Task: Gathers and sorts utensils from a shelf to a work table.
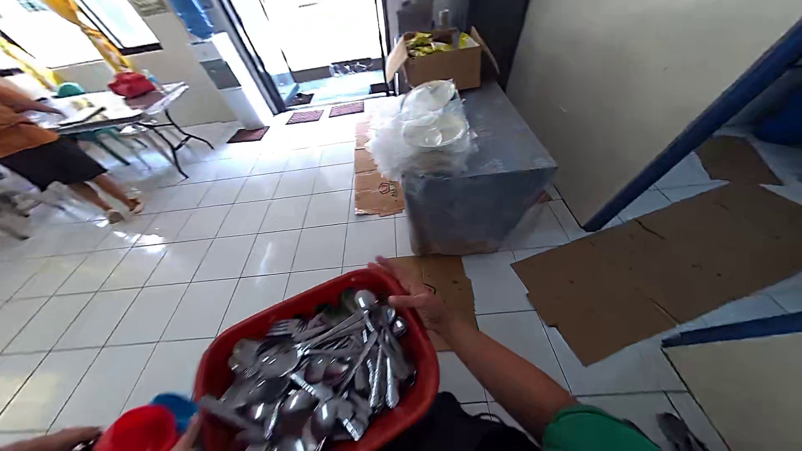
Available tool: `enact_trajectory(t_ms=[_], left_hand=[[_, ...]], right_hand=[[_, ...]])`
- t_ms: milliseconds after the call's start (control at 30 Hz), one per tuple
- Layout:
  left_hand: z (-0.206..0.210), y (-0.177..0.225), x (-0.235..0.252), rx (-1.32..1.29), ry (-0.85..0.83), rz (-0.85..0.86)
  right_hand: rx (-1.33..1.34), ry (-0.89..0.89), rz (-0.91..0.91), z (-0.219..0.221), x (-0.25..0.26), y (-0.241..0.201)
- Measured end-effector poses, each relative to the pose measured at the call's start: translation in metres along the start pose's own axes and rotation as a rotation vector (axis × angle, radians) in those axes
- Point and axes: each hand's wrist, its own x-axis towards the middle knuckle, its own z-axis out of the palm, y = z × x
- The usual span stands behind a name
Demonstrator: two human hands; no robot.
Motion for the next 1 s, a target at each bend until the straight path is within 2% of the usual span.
enact_trajectory(t_ms=[67,233,400,533,633,767,900,1000], left_hand=[[0.087,0.025,0.028,0.015,0.008,-0.136],[0.295,0.073,0.088,-0.117,-0.408,-0.154],[0.466,0.146,0.081,-0.086,-0.637,-0.166],[0.586,0.166,0.063,-0.081,-0.683,-0.185],[0.654,0.187,0.038,-0.172,-0.597,-0.217],[0.717,0.202,0.004,-0.263,-0.392,-0.367],[0.776,0.225,-0.010,-0.385,-0.182,-0.397],[0.827,0.234,-0.006,-0.390,-0.045,-0.410]], right_hand=[[-0.034,0.133,0.008,-0.060,-0.009,0.002],[-0.256,0.551,0.008,-0.190,-0.046,-0.063],[-0.385,0.880,-0.045,-0.292,-0.103,-0.129],[-0.404,1.016,-0.015,-0.390,-0.120,-0.176],[-0.416,0.982,0.026,-0.473,-0.104,-0.224],[-0.609,0.800,0.196,-0.573,-0.049,-0.283],[-0.725,0.597,0.326,-0.665,0.053,-0.318],[-0.857,0.478,0.435,-0.724,0.128,-0.315]])
